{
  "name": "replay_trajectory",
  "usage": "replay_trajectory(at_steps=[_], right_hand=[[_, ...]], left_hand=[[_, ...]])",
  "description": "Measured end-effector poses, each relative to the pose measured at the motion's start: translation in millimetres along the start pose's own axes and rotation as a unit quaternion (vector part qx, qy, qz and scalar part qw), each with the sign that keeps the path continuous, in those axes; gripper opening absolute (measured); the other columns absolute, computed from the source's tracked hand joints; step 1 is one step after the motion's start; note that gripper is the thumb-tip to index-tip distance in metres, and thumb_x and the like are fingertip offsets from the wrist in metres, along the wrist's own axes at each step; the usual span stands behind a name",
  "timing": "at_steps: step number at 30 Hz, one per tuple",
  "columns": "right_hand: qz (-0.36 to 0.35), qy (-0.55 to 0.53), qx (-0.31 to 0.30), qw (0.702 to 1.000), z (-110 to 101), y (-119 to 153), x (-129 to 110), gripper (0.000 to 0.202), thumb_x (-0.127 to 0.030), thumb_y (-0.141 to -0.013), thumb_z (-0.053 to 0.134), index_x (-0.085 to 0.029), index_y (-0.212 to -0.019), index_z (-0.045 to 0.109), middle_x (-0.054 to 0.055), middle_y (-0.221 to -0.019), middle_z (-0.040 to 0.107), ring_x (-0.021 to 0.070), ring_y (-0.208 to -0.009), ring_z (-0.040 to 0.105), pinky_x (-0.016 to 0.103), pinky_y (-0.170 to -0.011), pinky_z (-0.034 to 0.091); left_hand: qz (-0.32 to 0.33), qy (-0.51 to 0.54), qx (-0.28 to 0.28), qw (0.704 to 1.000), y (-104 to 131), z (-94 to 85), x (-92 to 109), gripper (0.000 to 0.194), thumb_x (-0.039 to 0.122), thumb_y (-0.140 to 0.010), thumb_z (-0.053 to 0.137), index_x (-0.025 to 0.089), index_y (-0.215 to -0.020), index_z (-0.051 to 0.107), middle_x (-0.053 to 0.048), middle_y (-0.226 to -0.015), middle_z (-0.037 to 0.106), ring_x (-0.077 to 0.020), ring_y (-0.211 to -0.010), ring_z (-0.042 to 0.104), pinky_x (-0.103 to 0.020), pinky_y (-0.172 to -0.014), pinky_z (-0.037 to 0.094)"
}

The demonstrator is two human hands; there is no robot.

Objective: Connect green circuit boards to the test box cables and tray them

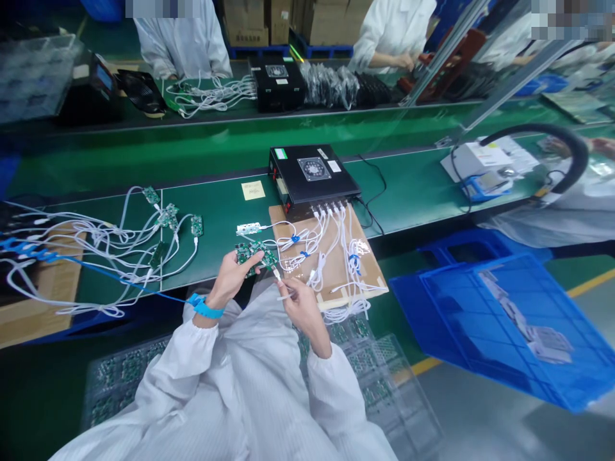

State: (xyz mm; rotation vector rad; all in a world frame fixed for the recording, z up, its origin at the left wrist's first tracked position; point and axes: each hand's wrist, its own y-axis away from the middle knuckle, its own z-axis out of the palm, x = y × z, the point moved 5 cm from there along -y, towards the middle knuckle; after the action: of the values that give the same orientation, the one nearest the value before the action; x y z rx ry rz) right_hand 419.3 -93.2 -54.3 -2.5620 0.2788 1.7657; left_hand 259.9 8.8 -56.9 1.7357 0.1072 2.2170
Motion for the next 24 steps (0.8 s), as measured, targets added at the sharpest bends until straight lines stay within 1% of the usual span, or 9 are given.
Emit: replay_trajectory(at_steps=[2,5,6,8,11,13,17,21,24], right_hand=[[0.019,-0.042,0.015,0.999,1.5,0.1,1.9,0.040,-0.050,-0.096,0.059,-0.017,-0.104,0.082,0.003,-0.072,0.066,0.0154,-0.063,0.050,0.026,-0.055,0.037],[0.061,-0.123,0.049,0.989,6.4,1.9,4.8,0.047,-0.053,-0.093,0.064,-0.017,-0.119,0.077,0.004,-0.076,0.068,0.0124,-0.055,0.043,0.025,-0.048,0.033],[0.075,-0.145,0.061,0.985,8.2,2.7,5.4,0.048,-0.055,-0.091,0.066,-0.017,-0.119,0.077,0.004,-0.078,0.070,0.0112,-0.052,0.040,0.025,-0.045,0.031],[0.095,-0.174,0.081,0.977,11.4,4.1,5.9,0.050,-0.058,-0.089,0.068,-0.016,-0.114,0.078,0.005,-0.080,0.071,0.0092,-0.048,0.035,0.026,-0.043,0.028],[0.104,-0.186,0.094,0.973,13.9,4.3,4.9,0.051,-0.061,-0.086,0.070,-0.015,-0.107,0.078,0.005,-0.076,0.071,0.0078,-0.045,0.032,0.026,-0.041,0.027],[0.095,-0.175,0.101,0.975,13.4,3.6,3.5,0.050,-0.061,-0.086,0.070,-0.015,-0.104,0.079,0.005,-0.075,0.071,0.0086,-0.046,0.036,0.026,-0.042,0.030],[0.066,-0.156,0.121,0.978,10.5,2.9,2.6,0.047,-0.059,-0.086,0.070,-0.016,-0.103,0.080,0.008,-0.082,0.075,0.0143,-0.058,0.053,0.026,-0.050,0.041],[0.076,-0.161,0.114,0.977,11.4,3.3,5.6,0.047,-0.059,-0.088,0.070,-0.016,-0.106,0.080,0.009,-0.085,0.077,0.0140,-0.057,0.053,0.026,-0.048,0.039],[0.073,-0.155,0.108,0.979,10.7,3.8,3.4,0.047,-0.058,-0.088,0.069,-0.015,-0.106,0.080,0.009,-0.084,0.077,0.0157,-0.061,0.057,0.027,-0.053,0.044]], left_hand=[[0.006,-0.021,-0.011,1.000,0.6,0.2,3.2,0.037,0.044,-0.068,0.092,0.013,-0.070,0.070,-0.003,-0.063,0.067,-0.0119,-0.056,0.058,-0.024,-0.056,0.045],[0.018,-0.035,-0.012,0.999,1.2,0.2,5.9,0.037,0.044,-0.070,0.090,0.014,-0.068,0.069,-0.002,-0.060,0.065,-0.0119,-0.055,0.058,-0.024,-0.057,0.045],[0.019,-0.031,-0.009,0.999,1.0,-0.1,5.3,0.037,0.044,-0.071,0.090,0.014,-0.069,0.069,-0.002,-0.062,0.066,-0.0118,-0.055,0.058,-0.024,-0.056,0.045],[0.017,-0.010,-0.006,1.000,0.2,-0.2,2.1,0.037,0.045,-0.071,0.090,0.014,-0.072,0.069,-0.002,-0.067,0.067,-0.0113,-0.056,0.058,-0.024,-0.055,0.045],[0.002,0.018,-0.011,1.000,-1.2,0.8,-4.3,0.037,0.045,-0.070,0.090,0.014,-0.077,0.070,-0.003,-0.075,0.070,-0.0108,-0.058,0.059,-0.023,-0.055,0.047],[-0.004,0.030,-0.008,1.000,-1.0,1.1,-6.5,0.038,0.045,-0.069,0.091,0.014,-0.079,0.071,-0.004,-0.078,0.071,-0.0113,-0.060,0.061,-0.024,-0.057,0.050],[0.000,0.017,0.001,1.000,1.7,1.4,-5.2,0.040,0.046,-0.068,0.091,0.013,-0.078,0.071,-0.005,-0.077,0.072,-0.0123,-0.059,0.063,-0.024,-0.058,0.051],[0.001,0.001,-0.007,1.000,3.8,1.7,-4.5,0.039,0.047,-0.070,0.090,0.014,-0.077,0.071,-0.005,-0.075,0.072,-0.0126,-0.059,0.063,-0.024,-0.058,0.050],[0.008,-0.022,-0.004,1.000,5.1,1.2,-3.4,0.039,0.049,-0.072,0.088,0.014,-0.076,0.071,-0.005,-0.073,0.071,-0.0130,-0.060,0.063,-0.024,-0.059,0.049]])
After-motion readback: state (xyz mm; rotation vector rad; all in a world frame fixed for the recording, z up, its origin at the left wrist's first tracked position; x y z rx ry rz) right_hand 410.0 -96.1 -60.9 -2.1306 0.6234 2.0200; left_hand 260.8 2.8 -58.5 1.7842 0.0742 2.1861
